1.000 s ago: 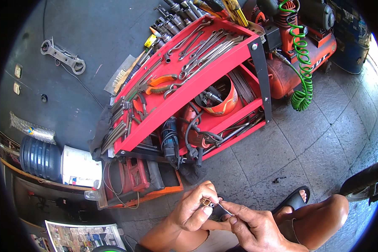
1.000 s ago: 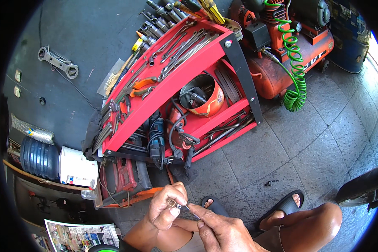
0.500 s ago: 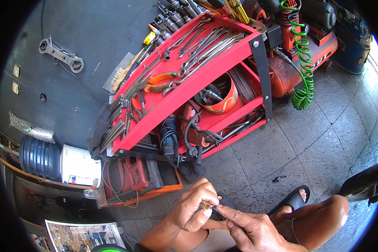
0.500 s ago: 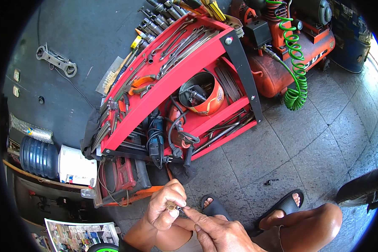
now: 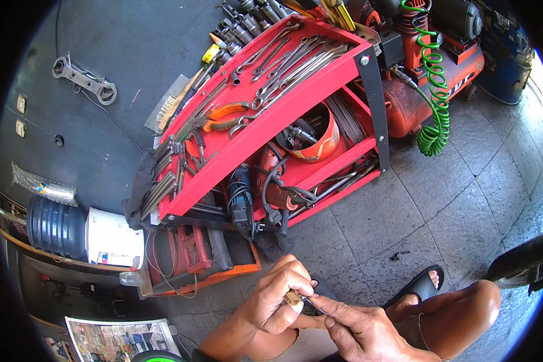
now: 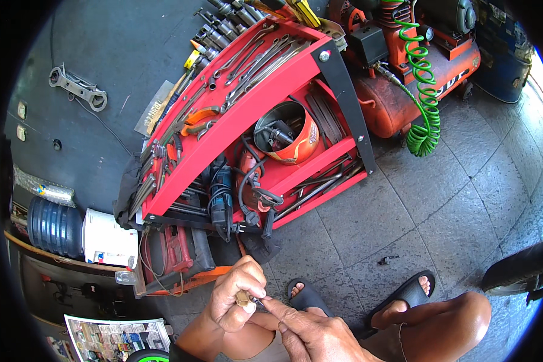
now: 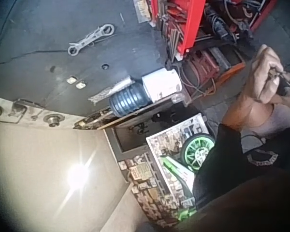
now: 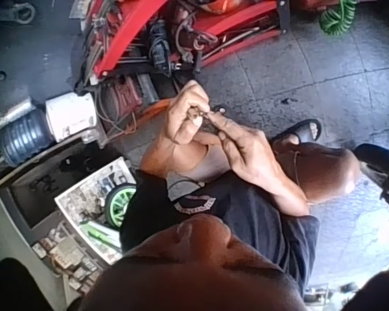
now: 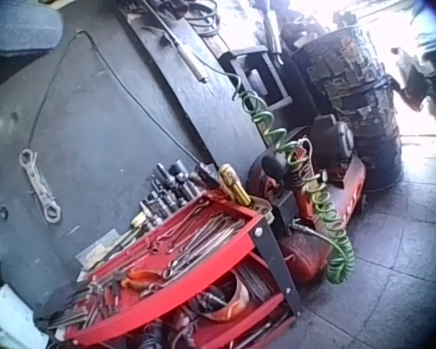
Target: The recorder is cleaning small carburetor jets using a thin metal wire and a wire brush at a tool station in a motorcycle repair shop.
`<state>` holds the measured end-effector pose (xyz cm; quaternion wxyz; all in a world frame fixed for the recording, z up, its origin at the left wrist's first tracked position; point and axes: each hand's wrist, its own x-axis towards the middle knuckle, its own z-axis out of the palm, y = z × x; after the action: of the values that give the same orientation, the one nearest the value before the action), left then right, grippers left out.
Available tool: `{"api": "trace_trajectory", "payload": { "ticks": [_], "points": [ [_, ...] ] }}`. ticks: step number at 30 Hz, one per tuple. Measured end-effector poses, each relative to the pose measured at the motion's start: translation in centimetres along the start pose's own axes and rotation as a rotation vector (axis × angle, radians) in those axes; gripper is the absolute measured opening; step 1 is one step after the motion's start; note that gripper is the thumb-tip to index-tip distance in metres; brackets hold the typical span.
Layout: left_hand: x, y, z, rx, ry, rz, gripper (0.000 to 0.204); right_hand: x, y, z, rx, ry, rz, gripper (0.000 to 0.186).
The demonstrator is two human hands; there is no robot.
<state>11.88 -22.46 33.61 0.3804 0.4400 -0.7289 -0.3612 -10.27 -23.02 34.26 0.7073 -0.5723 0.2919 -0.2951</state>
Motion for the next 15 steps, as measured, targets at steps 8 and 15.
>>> {"api": "trace_trajectory", "payload": {
  "ticks": [8, 15],
  "points": [
    [-1.0, -0.1, 1.5, -0.332, 0.027, -0.194, 0.022, -0.2, -0.2, -0.3, 0.001, 0.022, 0.004, 0.037],
    [-1.7, 0.2, 2.8, -0.590, 0.137, -0.371, 0.026, 0.0, -1.0, -0.8, 0.012, -0.036, 0.204, 0.041]
  ]
}}
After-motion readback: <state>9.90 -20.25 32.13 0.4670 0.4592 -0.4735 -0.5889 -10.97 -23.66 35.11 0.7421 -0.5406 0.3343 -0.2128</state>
